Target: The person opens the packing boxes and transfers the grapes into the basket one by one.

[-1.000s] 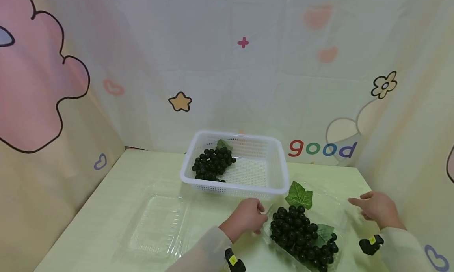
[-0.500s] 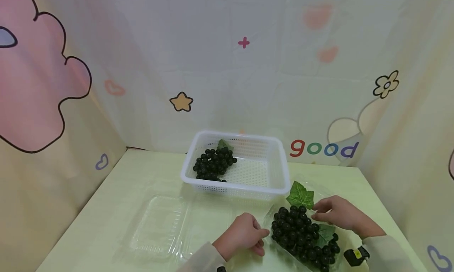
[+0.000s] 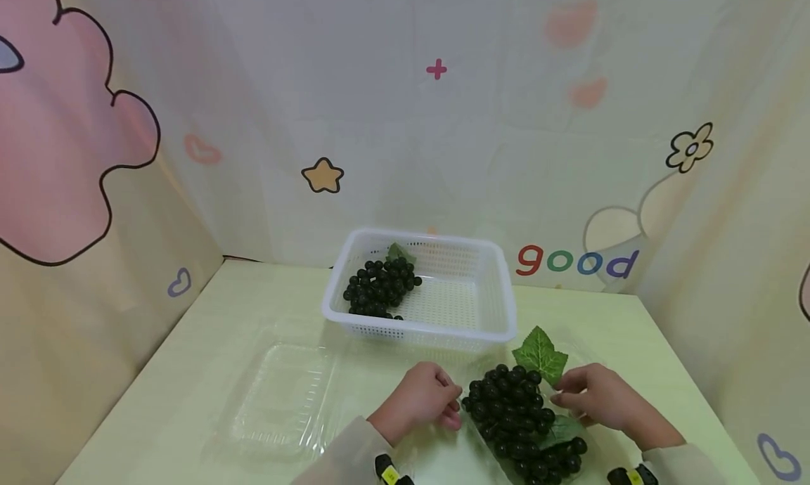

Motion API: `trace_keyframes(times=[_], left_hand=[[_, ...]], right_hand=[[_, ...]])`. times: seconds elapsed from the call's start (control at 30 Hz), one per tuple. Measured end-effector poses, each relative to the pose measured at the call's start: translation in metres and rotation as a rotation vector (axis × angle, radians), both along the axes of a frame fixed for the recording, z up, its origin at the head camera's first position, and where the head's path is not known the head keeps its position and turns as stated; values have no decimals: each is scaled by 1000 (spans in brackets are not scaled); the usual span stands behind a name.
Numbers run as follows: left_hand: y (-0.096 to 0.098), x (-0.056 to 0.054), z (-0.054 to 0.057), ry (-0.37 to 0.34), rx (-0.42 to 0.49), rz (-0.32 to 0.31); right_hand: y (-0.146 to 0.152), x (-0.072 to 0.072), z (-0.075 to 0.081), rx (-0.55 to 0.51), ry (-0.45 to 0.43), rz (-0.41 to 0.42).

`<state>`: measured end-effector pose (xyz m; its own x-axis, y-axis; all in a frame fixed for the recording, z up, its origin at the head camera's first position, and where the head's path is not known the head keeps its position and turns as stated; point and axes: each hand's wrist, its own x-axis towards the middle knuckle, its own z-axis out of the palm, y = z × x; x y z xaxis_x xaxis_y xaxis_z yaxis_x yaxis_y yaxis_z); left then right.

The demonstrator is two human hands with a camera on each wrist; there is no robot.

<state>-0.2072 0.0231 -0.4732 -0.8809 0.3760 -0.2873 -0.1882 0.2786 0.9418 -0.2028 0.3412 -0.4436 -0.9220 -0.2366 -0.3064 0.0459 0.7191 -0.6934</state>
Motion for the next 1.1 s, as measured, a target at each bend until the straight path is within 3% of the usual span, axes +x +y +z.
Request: trace_keyframes(times=[0.33, 0.67, 0.93, 1.1], left_hand=[[-7, 3, 7, 66, -101, -7], [-13, 4, 9, 111, -192, -24], [-23, 0, 16, 182, -282, -72], [-27, -2, 20, 180, -308, -72]], right_hand=[[-16, 17, -11, -71, -36, -85], [-35, 31, -12, -132, -58, -150], [-52, 34, -15, -102, -54, -200], [-57, 34, -16, -97, -47, -192]])
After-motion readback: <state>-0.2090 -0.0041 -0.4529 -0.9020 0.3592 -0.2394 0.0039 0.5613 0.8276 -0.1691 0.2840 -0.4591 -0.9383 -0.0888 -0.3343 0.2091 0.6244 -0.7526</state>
